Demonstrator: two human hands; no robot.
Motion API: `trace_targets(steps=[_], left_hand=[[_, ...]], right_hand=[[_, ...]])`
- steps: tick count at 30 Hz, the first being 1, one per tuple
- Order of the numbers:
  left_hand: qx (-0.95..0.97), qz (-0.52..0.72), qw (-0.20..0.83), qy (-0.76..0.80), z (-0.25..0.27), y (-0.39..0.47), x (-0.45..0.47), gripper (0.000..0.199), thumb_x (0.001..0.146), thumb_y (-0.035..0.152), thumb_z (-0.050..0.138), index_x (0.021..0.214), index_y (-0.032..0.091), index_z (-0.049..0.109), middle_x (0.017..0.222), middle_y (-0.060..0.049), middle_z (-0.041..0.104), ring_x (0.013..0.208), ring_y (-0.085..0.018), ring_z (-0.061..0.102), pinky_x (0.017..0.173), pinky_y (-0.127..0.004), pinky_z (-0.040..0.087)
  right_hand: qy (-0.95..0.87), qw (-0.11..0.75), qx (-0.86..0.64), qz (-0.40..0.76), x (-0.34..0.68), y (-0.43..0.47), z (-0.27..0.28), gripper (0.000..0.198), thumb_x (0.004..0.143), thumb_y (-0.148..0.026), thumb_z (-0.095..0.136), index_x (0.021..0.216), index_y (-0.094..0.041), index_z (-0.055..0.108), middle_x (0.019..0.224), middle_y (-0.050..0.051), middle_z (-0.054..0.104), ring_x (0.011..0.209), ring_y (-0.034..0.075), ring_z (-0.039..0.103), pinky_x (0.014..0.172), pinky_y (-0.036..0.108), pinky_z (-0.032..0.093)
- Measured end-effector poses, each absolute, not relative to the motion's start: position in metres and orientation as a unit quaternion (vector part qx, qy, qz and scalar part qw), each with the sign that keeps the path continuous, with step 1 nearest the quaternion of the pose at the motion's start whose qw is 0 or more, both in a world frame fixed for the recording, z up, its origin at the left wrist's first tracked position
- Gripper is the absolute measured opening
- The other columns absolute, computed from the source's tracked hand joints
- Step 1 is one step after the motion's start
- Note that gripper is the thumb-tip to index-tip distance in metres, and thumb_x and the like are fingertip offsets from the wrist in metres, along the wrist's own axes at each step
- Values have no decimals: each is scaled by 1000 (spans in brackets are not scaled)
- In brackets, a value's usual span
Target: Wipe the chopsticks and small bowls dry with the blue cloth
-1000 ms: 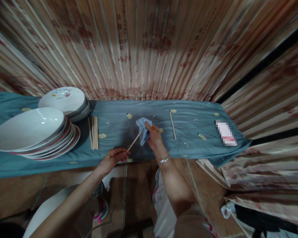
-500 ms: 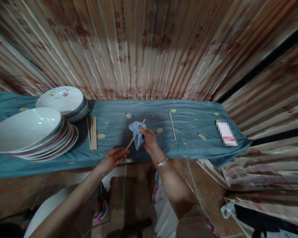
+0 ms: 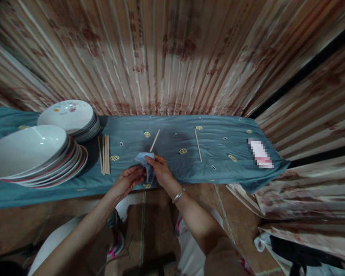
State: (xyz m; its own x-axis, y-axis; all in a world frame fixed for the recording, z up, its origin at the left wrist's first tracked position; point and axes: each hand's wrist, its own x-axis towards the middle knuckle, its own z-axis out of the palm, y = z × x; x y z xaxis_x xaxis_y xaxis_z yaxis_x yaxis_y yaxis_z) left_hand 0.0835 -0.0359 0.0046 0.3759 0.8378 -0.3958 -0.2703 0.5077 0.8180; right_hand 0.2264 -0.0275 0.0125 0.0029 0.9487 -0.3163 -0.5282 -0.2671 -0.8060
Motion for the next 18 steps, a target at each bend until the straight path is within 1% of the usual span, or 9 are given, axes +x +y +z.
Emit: trace_targets(steps=[2, 4, 7, 12, 18], left_hand=[[352, 358, 746, 437, 4, -37, 84, 47, 51, 42, 93, 82, 15, 72, 69, -2, 71, 56, -10, 61, 54, -21, 45], [370, 360, 727, 454, 3, -37, 84, 45, 51, 43, 93, 76, 15, 68, 65, -1, 70, 52, -10, 60, 50, -21, 43], [388, 363, 710, 462, 1, -37, 83, 42, 54, 45, 90, 69, 16, 64, 64, -2, 70, 49, -10, 59, 47, -21, 40], [389, 348, 723, 453, 3, -38, 82, 46, 54, 50, 89, 71, 15, 65, 62, -2, 69, 49, -9, 58, 47, -20, 41], [388, 328, 734, 451, 2, -42, 81, 50, 54, 56, 88, 71, 15, 66, 61, -1, 68, 48, -8, 57, 47, -20, 42]], right_hand=[[-237, 562, -448, 654, 230, -26, 13, 34, 51, -46, 90, 67, -20, 76, 55, -4, 67, 46, 9, 52, 46, 22, 42], [-236, 564, -454, 649, 233, -24, 12, 33, 52, -44, 90, 68, -19, 76, 55, -4, 67, 47, 9, 52, 48, 22, 41], [-243, 561, -452, 650, 236, -23, 13, 31, 54, -42, 89, 70, -19, 76, 58, -3, 69, 50, 9, 53, 52, 23, 40], [-234, 578, -449, 640, 245, -18, 18, 31, 53, -40, 90, 73, -20, 78, 65, -2, 74, 56, 11, 59, 58, 24, 45], [-222, 612, -443, 616, 274, -5, 23, 34, 52, -40, 91, 73, -19, 76, 69, 0, 76, 69, 17, 70, 64, 26, 52]])
